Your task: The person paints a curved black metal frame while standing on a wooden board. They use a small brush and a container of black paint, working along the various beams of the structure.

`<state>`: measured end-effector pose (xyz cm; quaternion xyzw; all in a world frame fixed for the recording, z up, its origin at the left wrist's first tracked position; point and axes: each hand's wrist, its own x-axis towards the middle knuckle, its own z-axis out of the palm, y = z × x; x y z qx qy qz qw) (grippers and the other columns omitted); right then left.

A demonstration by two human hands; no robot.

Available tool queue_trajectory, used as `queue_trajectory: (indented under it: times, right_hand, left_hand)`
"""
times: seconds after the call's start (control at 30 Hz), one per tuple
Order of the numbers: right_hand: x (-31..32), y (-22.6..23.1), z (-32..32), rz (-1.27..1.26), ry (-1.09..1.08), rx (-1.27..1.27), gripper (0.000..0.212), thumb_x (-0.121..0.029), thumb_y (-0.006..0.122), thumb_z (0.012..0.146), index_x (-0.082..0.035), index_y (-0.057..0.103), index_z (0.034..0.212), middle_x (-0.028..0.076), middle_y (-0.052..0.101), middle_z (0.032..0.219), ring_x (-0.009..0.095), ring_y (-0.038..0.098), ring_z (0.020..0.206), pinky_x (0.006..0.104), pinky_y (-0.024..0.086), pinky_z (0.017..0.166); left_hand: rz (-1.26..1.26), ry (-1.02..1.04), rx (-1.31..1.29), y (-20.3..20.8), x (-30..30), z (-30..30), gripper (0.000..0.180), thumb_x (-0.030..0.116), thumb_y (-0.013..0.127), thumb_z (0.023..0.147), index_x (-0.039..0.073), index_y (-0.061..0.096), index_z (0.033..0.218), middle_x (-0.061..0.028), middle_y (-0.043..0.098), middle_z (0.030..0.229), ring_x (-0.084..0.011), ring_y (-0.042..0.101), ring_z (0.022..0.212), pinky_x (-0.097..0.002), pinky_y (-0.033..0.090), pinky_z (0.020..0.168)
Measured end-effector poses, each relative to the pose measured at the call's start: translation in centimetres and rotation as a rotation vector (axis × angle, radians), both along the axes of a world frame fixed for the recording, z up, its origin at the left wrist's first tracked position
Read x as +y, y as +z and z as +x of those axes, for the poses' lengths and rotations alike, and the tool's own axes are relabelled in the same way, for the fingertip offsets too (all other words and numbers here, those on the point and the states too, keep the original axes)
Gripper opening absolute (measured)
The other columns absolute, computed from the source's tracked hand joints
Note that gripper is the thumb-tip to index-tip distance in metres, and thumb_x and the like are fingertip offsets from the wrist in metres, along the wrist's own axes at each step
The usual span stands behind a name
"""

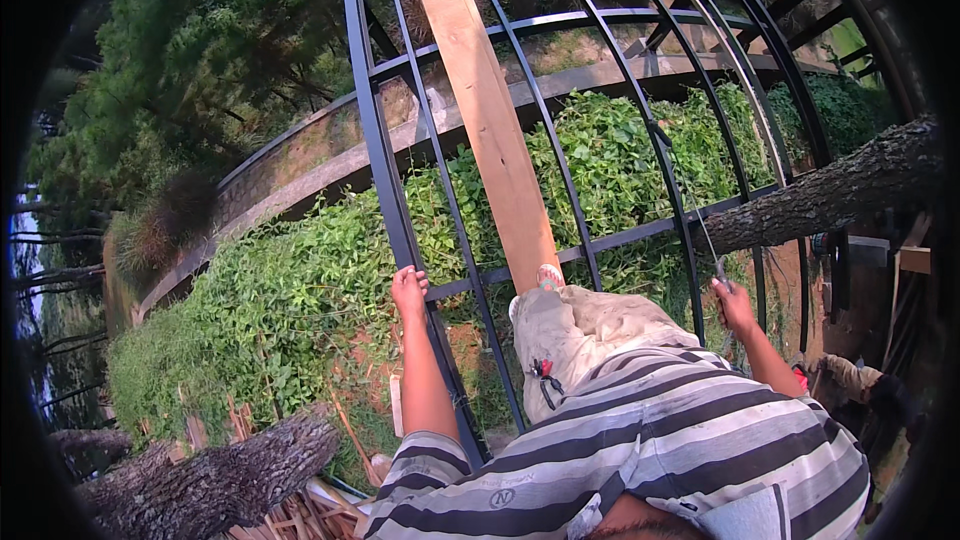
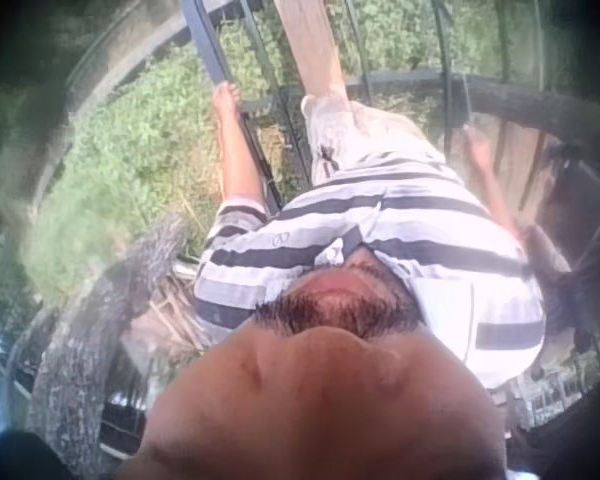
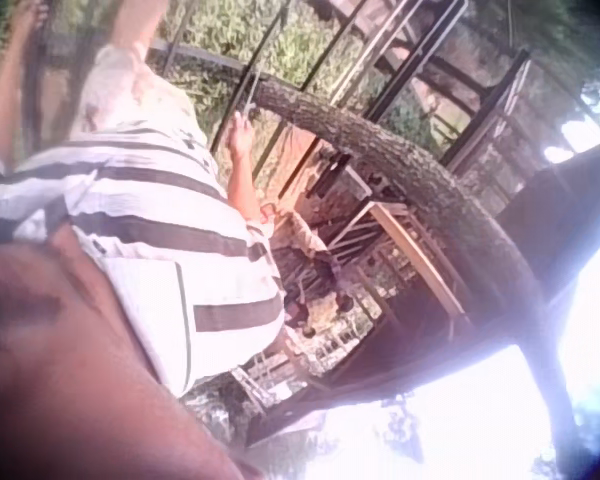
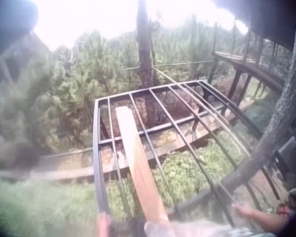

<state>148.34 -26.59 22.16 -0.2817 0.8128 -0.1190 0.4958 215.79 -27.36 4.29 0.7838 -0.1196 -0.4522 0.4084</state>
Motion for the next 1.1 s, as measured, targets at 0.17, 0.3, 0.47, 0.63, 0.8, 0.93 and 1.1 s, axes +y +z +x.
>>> queue_trajectory:
  times: [0.17, 0.3, 0.47, 0.63, 0.8, 0.93, 1.1]
  right_hand:
    - [2.7, 3.0, -3.8, 0.071, 0.019, 0.162, 0.038, -0.047, 0.064, 0.1, -0.013, 0.054, 0.088, -0.002, 0.047, 0.059, 0.012, 0.046, 0.042, 0.0308, 0.034, 0.038]
    - [1.2, 3.7, -2.0, 0.143, -0.053, 0.131, 0.039, -0.048, 0.063, 0.101, -0.013, 0.053, 0.087, -0.001, 0.048, 0.06, 0.013, 0.046, 0.042, 0.0311, 0.035, 0.038]
    - [-2.6, 2.0, 1.6, 0.123, -0.099, 0.043, 0.039, -0.049, 0.062, 0.101, -0.014, 0.051, 0.087, -0.001, 0.048, 0.061, 0.013, 0.046, 0.043, 0.0312, 0.035, 0.039]
    - [-5.8, 2.5, 4.1, 0.128, -0.108, 0.013, 0.038, -0.048, 0.06, 0.102, -0.012, 0.052, 0.09, -0.001, 0.048, 0.061, 0.012, 0.046, 0.045, 0.0301, 0.035, 0.039]
    - [-8.6, 3.8, 6.0, 0.161, -0.096, 0.011, 0.038, -0.047, 0.062, 0.102, -0.012, 0.053, 0.09, -0.001, 0.048, 0.062, 0.012, 0.044, 0.042, 0.0307, 0.034, 0.039]
    - [-11.5, 3.2, 7.4, 0.218, -0.152, -0.004, 0.038, -0.047, 0.062, 0.102, -0.012, 0.053, 0.09, -0.001, 0.047, 0.061, 0.013, 0.045, 0.043, 0.0314, 0.035, 0.04]
    - [-17.5, 2.2, 8.7, 0.275, -0.182, 0.03, 0.039, -0.048, 0.062, 0.101, -0.012, 0.053, 0.089, -0.001, 0.048, 0.062, 0.013, 0.046, 0.044, 0.0318, 0.036, 0.039]
  left_hand:
    - [-0.167, 0.168, 0.284, -4.1, -6.0, -6.6, 0.03, 0.025, 0.054, 0.107, 0.004, 0.059, 0.127, -0.0124, 0.072, 0.108, -0.0174, 0.07, 0.083, -0.027, 0.053, 0.067]
    - [0.009, 0.11, 0.382, -7.9, -2.4, -13.0, 0.029, 0.025, 0.054, 0.107, 0.006, 0.058, 0.128, -0.0089, 0.071, 0.103, -0.0173, 0.069, 0.081, -0.0308, 0.054, 0.064]
    - [0.394, -0.013, 0.447, -11.5, 9.7, -13.9, 0.018, 0.02, 0.052, 0.105, 0.007, 0.059, 0.114, -0.0103, 0.068, 0.089, -0.0177, 0.061, 0.063, -0.0328, 0.048, 0.051]
    - [0.622, 0.195, 0.429, -8.2, 13.4, -9.9, 0.016, 0.016, 0.05, 0.102, 0.004, 0.054, 0.112, -0.0147, 0.067, 0.088, -0.0198, 0.058, 0.057, -0.0345, 0.046, 0.046]
    - [0.546, 0.204, 0.357, -6.7, 6.9, -3.5, 0.021, 0.019, 0.051, 0.103, 0.006, 0.056, 0.119, -0.0127, 0.069, 0.089, -0.0192, 0.062, 0.061, -0.0294, 0.05, 0.049]
    - [0.356, 0.238, 0.351, -5.5, -5.3, -1.5, 0.027, 0.023, 0.055, 0.103, 0.008, 0.059, 0.126, -0.0115, 0.073, 0.1, -0.0213, 0.07, 0.075, -0.0318, 0.056, 0.061]
    - [0.248, 0.068, 0.401, -2.1, -18.9, -2.7, 0.028, 0.029, 0.055, 0.105, 0.01, 0.06, 0.125, -0.0111, 0.073, 0.111, -0.0218, 0.072, 0.091, -0.033, 0.058, 0.074]
